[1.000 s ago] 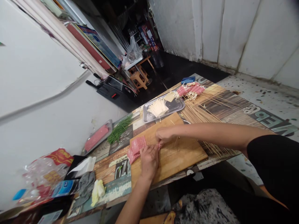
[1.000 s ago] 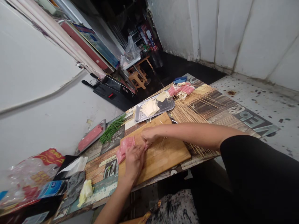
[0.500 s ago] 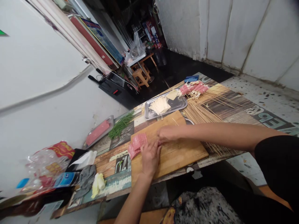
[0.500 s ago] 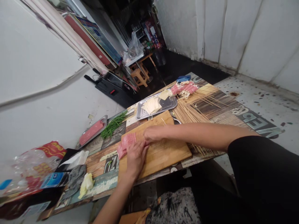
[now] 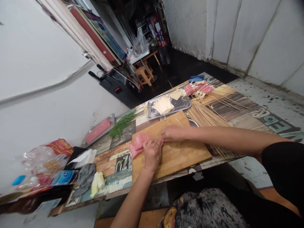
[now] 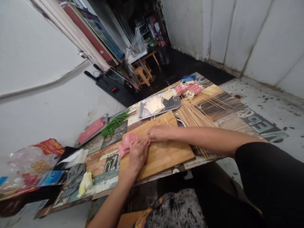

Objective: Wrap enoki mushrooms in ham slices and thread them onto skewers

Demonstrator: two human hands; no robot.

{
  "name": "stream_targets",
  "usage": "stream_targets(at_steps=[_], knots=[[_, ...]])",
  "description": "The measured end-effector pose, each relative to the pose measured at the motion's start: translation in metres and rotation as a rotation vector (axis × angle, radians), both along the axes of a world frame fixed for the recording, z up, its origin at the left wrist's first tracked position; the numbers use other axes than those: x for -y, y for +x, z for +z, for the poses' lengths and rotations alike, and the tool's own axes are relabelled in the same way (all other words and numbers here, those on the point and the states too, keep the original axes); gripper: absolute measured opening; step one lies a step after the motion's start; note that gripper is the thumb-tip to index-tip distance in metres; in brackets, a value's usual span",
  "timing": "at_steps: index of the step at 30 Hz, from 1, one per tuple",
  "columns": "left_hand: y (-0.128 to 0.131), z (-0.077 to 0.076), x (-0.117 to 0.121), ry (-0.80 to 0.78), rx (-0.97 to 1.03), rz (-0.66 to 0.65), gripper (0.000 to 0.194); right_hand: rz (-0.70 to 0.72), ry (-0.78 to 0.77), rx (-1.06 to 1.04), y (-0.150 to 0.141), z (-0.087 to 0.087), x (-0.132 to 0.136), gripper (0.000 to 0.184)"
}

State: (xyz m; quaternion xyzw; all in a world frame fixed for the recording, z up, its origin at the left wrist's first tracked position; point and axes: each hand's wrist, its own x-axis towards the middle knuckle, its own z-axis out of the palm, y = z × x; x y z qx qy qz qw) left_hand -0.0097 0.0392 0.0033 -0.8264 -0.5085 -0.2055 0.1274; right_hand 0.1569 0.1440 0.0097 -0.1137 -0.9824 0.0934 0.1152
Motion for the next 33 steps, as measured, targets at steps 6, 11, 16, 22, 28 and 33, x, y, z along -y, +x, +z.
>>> stream_targets(at_steps=[6,11,16,22,28,33], knots=[[0.002,-0.005,0.0,0.046,0.049,0.053,0.022,-0.005,-0.05,0.081,-0.003,0.01,0.0,0.032],[0.003,-0.005,0.0,0.0,0.11,0.011,0.022,-0.138,-0.072,0.074,0.012,0.019,0.007,0.024],[0.003,-0.004,0.0,-0.033,0.188,0.004,0.023,-0.742,-0.066,0.131,0.091,0.029,0.02,0.021],[0.001,-0.008,-0.002,-0.049,0.247,-0.02,0.023,-1.14,-0.077,0.345,0.151,0.016,0.033,0.021],[0.0,-0.01,-0.002,-0.042,0.255,-0.036,0.023,-1.227,-0.038,0.373,0.143,0.001,0.031,0.025],[0.0,-0.011,-0.003,-0.039,0.237,-0.047,0.023,-1.252,-0.039,0.374,0.145,0.007,0.029,0.024]])
